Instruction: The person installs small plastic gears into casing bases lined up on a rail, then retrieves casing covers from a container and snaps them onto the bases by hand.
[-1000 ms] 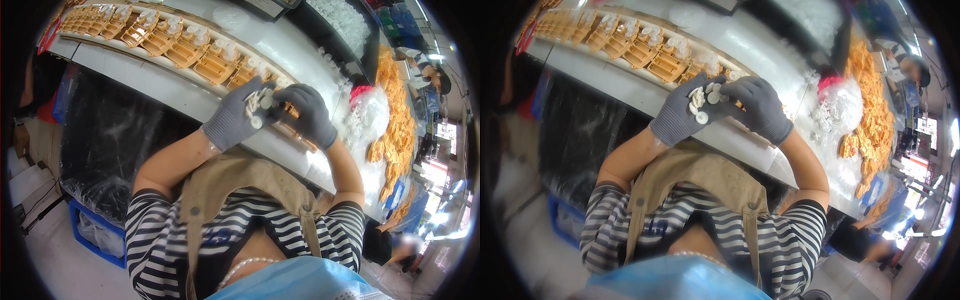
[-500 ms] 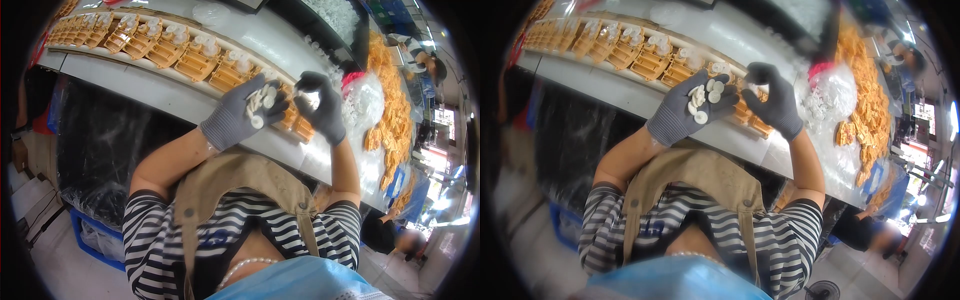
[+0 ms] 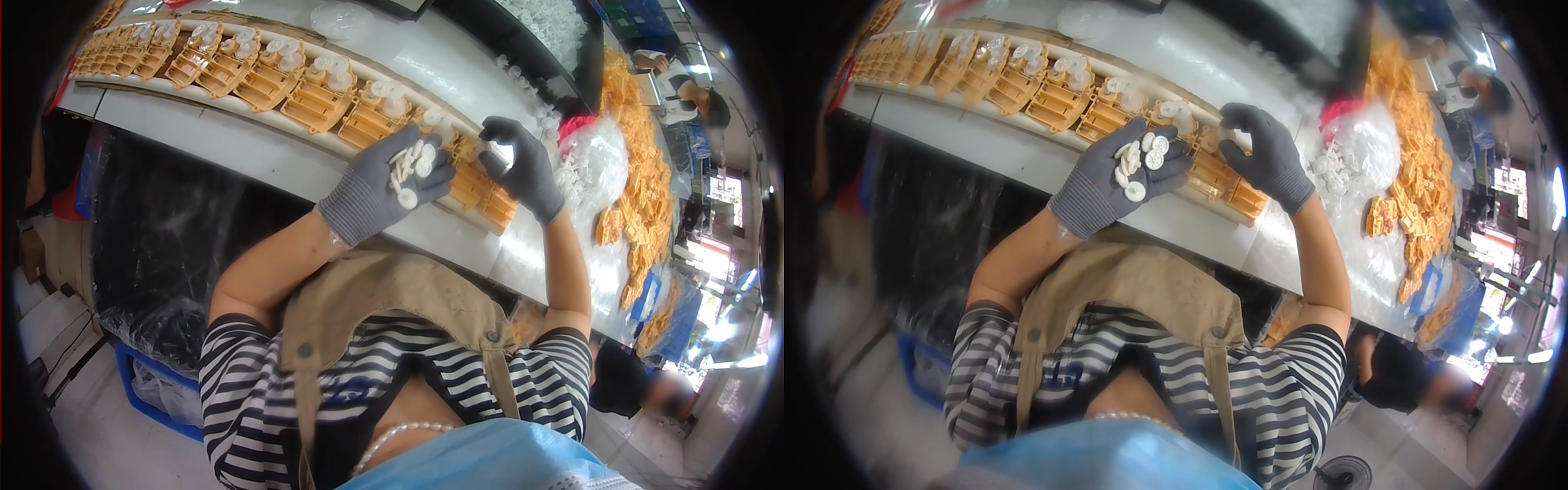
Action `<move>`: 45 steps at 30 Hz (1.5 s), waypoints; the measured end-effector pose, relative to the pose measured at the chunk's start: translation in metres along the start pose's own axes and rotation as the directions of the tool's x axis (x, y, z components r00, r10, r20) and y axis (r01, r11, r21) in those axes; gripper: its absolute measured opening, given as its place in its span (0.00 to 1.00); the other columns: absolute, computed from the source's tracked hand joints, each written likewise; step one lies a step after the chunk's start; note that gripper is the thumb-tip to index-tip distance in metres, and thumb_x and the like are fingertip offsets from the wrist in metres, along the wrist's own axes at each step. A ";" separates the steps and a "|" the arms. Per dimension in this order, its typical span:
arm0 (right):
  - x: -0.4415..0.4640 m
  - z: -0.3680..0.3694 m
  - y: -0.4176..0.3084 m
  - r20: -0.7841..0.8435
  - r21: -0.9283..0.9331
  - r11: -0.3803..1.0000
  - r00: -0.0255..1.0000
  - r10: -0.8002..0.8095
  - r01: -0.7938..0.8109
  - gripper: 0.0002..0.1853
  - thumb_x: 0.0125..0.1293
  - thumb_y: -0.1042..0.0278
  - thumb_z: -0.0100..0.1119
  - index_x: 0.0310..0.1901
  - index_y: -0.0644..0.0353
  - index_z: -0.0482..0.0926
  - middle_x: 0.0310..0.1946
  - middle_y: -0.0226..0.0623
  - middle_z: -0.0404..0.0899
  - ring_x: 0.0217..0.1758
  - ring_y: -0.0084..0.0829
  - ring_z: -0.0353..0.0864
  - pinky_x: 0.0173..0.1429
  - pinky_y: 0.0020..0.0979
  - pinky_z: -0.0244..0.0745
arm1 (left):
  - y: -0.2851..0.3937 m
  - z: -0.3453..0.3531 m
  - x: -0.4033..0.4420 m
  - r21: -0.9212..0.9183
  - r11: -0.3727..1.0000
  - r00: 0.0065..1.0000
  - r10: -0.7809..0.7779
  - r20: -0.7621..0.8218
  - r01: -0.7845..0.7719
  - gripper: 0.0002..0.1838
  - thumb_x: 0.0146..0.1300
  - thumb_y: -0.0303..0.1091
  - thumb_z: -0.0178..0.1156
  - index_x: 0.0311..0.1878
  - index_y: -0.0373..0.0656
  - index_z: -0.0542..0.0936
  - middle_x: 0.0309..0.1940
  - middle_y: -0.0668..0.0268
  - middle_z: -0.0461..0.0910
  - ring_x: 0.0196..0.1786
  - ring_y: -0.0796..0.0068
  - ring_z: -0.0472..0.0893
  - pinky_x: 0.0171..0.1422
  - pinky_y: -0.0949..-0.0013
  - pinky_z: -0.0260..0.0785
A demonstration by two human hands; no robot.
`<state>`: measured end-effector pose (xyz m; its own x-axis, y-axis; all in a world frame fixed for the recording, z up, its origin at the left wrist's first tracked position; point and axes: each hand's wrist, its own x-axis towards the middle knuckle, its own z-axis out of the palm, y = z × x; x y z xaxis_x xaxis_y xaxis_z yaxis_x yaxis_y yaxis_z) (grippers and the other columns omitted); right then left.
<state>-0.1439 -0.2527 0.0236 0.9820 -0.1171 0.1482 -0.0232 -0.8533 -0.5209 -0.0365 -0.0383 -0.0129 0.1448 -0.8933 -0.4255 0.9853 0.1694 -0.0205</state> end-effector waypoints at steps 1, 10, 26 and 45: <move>0.001 0.000 0.000 0.002 -0.005 1.000 1.000 -0.005 0.005 0.17 0.55 0.76 0.62 0.48 0.61 0.75 0.41 0.40 0.81 0.45 0.36 0.82 0.53 0.33 0.77 | 0.000 0.000 0.000 -0.006 1.000 1.000 -0.001 0.012 0.001 0.27 0.71 0.47 0.52 0.61 0.32 0.70 0.57 0.46 0.72 0.63 0.48 0.71 0.71 0.48 0.63; 0.007 -0.002 -0.006 0.035 -0.129 0.988 0.996 -0.087 0.090 0.17 0.54 0.71 0.65 0.46 0.59 0.76 0.37 0.39 0.82 0.43 0.41 0.81 0.50 0.37 0.76 | -0.001 -0.001 0.003 0.010 1.000 1.000 0.010 -0.004 -0.010 0.27 0.71 0.47 0.52 0.61 0.32 0.70 0.57 0.46 0.72 0.62 0.48 0.72 0.72 0.48 0.62; 0.000 -0.001 -0.026 -0.035 -0.125 0.965 0.971 -0.237 0.231 0.16 0.52 0.64 0.70 0.43 0.55 0.81 0.38 0.37 0.82 0.43 0.42 0.78 0.47 0.39 0.75 | -0.007 0.000 0.007 -0.053 0.998 0.999 0.017 0.042 -0.015 0.25 0.73 0.47 0.48 0.60 0.33 0.71 0.53 0.48 0.75 0.59 0.51 0.75 0.68 0.49 0.66; -0.019 0.002 -0.041 0.026 -0.095 0.933 0.937 -0.347 0.348 0.12 0.46 0.66 0.72 0.32 0.53 0.78 0.38 0.33 0.81 0.45 0.39 0.80 0.46 0.36 0.76 | -0.035 -0.013 0.040 0.661 0.670 0.937 0.175 0.301 -0.338 0.27 0.56 0.22 0.66 0.59 0.37 0.71 0.48 0.62 0.77 0.51 0.75 0.78 0.56 0.71 0.76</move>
<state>-0.1617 -0.2149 0.0402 0.9335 0.2000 0.2976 0.3026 -0.8847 -0.3545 -0.0663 -0.0744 -0.0408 0.3357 -0.9330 -0.1296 0.6711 0.1403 0.7280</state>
